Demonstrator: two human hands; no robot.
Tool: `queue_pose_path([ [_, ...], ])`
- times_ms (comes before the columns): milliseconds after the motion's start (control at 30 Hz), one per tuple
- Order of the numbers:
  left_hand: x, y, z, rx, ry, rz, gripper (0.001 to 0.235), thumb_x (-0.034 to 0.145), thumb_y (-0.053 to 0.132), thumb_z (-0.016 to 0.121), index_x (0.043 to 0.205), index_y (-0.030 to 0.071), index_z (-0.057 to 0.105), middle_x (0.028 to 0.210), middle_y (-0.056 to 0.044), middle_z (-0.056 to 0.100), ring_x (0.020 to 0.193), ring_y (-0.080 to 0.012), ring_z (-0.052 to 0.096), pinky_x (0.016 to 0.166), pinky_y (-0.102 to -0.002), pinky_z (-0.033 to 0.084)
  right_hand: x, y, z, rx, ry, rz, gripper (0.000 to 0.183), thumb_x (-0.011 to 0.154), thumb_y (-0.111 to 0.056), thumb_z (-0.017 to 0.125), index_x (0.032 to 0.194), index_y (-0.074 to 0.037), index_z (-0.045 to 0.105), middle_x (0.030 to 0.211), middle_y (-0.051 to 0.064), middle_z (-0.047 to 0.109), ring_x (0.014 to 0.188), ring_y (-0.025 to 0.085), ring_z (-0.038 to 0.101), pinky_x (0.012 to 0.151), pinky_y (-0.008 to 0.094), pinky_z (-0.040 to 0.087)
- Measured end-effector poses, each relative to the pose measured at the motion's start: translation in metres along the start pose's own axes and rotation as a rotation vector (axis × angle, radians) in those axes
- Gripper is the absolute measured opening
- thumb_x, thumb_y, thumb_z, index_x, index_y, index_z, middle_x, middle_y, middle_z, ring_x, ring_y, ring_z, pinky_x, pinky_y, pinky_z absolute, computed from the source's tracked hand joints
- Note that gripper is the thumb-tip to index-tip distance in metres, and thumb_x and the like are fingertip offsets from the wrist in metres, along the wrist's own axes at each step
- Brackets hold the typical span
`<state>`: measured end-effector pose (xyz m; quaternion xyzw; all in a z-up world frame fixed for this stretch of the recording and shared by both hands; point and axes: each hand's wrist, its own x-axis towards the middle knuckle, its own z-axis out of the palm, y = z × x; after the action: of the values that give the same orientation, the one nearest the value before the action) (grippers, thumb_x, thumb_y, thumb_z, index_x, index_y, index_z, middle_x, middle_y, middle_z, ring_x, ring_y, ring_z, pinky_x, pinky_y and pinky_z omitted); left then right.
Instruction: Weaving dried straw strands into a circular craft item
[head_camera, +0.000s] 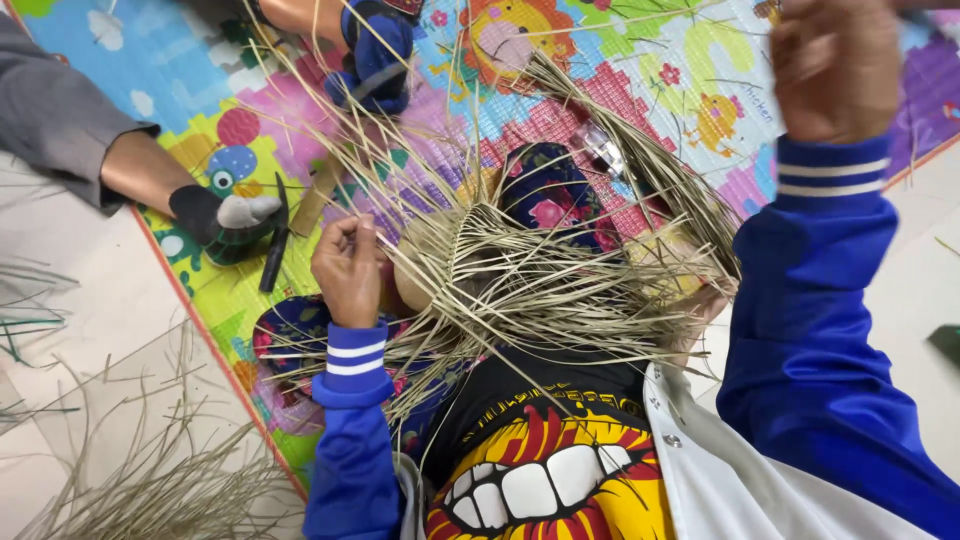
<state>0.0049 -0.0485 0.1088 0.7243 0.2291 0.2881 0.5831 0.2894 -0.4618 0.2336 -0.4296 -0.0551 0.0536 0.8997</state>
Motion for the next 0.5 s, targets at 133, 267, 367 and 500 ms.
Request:
queue_pose_path([
  [133, 0.014, -0.02, -0.015, -0.228, 0.045, -0.237, 0.016, 0.099, 0.014, 0.066, 0.101, -0.002, 0.065, 0.075, -0.007, 0.066, 0.051, -0.0113, 0.061, 0.046, -0.02, 0.05, -0.026, 0.057, 0.07, -0.335, -0.241, 0.209, 0.017, 0.104, -0.013, 0.066, 0.121, -0.01, 0.064, 0.111, 0.006, 0.073, 0.092, 0.012, 0.071, 0.081, 0.022, 0.061],
  [267, 0.017, -0.022, -0.022, -0.35, 0.069, -0.31, 0.02, 0.097, 0.02, 0.07, 0.101, 0.001, 0.066, 0.075, -0.005, 0.064, 0.052, -0.0125, 0.064, 0.046, -0.022, 0.052, -0.069, 0.106, 0.108, -0.649, -0.483, 0.393, 0.019, 0.101, -0.008, 0.066, 0.12, -0.006, 0.068, 0.099, 0.006, 0.073, 0.084, 0.011, 0.073, 0.069, 0.016, 0.057],
  [367, 0.023, -0.01, -0.026, -0.321, 0.051, -0.257, 0.013, 0.1, 0.016, 0.067, 0.099, 0.003, 0.065, 0.07, -0.003, 0.062, 0.051, -0.012, 0.064, 0.047, -0.021, 0.051, -0.084, 0.148, 0.11, -0.627, -0.966, 0.337, 0.017, 0.101, -0.002, 0.061, 0.117, -0.001, 0.066, 0.102, 0.013, 0.072, 0.087, 0.018, 0.072, 0.08, 0.023, 0.064],
  [500, 0.035, 0.003, -0.026, -0.293, 0.161, -0.217, 0.017, 0.098, 0.02, 0.072, 0.096, 0.003, 0.066, 0.075, -0.014, 0.071, 0.053, -0.0175, 0.074, 0.042, -0.02, 0.059, -0.117, 0.188, 0.117, -0.751, -0.91, 0.372, 0.015, 0.092, 0.003, 0.071, 0.107, 0.004, 0.073, 0.083, 0.016, 0.073, 0.074, 0.022, 0.072, 0.069, 0.033, 0.061],
])
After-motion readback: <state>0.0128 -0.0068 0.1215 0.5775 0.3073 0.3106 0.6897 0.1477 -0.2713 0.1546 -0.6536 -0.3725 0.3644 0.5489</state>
